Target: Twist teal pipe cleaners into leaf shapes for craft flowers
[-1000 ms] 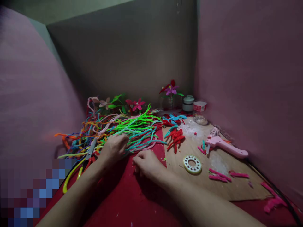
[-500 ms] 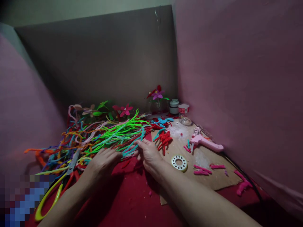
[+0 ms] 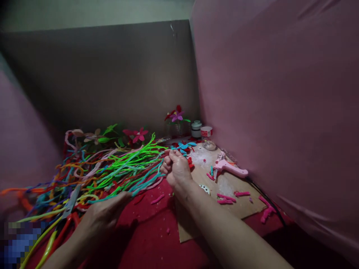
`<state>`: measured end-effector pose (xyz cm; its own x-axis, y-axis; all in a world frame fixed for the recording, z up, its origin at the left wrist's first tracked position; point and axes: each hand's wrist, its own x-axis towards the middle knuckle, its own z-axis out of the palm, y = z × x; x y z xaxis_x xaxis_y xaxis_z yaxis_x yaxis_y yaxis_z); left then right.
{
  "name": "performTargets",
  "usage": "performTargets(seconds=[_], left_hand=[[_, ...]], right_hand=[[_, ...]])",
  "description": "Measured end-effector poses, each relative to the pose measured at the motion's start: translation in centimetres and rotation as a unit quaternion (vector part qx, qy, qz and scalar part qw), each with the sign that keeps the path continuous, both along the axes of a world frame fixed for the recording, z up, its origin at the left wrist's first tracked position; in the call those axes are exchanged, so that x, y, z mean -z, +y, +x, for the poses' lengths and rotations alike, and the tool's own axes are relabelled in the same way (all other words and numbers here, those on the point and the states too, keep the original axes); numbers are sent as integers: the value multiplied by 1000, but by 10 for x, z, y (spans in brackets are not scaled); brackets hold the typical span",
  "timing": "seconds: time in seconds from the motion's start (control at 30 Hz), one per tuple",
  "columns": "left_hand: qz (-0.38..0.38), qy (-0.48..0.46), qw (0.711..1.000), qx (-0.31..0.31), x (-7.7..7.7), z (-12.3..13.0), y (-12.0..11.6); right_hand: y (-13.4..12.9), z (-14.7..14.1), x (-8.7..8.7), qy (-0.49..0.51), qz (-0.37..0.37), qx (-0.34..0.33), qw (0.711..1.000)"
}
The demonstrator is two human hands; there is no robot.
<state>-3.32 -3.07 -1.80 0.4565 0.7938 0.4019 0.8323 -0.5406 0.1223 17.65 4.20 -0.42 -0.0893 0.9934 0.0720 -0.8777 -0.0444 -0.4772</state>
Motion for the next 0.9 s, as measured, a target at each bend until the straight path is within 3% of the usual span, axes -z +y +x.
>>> performTargets(seconds=[0.13,0.27,0.63,0.9], left_hand=[[-56,2,998,-3,1,6,-9],[-85,-11,996,-16,4,6,-16],[-157,-128,976,-76,4,0,-39],[-254,-260,926,-106,-8,-15,-48]], right_hand=[[-2,5,-4,-8,-38,1,999],[-5,6,-4,-24,-81,-58,995],[-13,2,-6,-37,-1,-55,998],[-11,10,-6,12,17,-76,997]])
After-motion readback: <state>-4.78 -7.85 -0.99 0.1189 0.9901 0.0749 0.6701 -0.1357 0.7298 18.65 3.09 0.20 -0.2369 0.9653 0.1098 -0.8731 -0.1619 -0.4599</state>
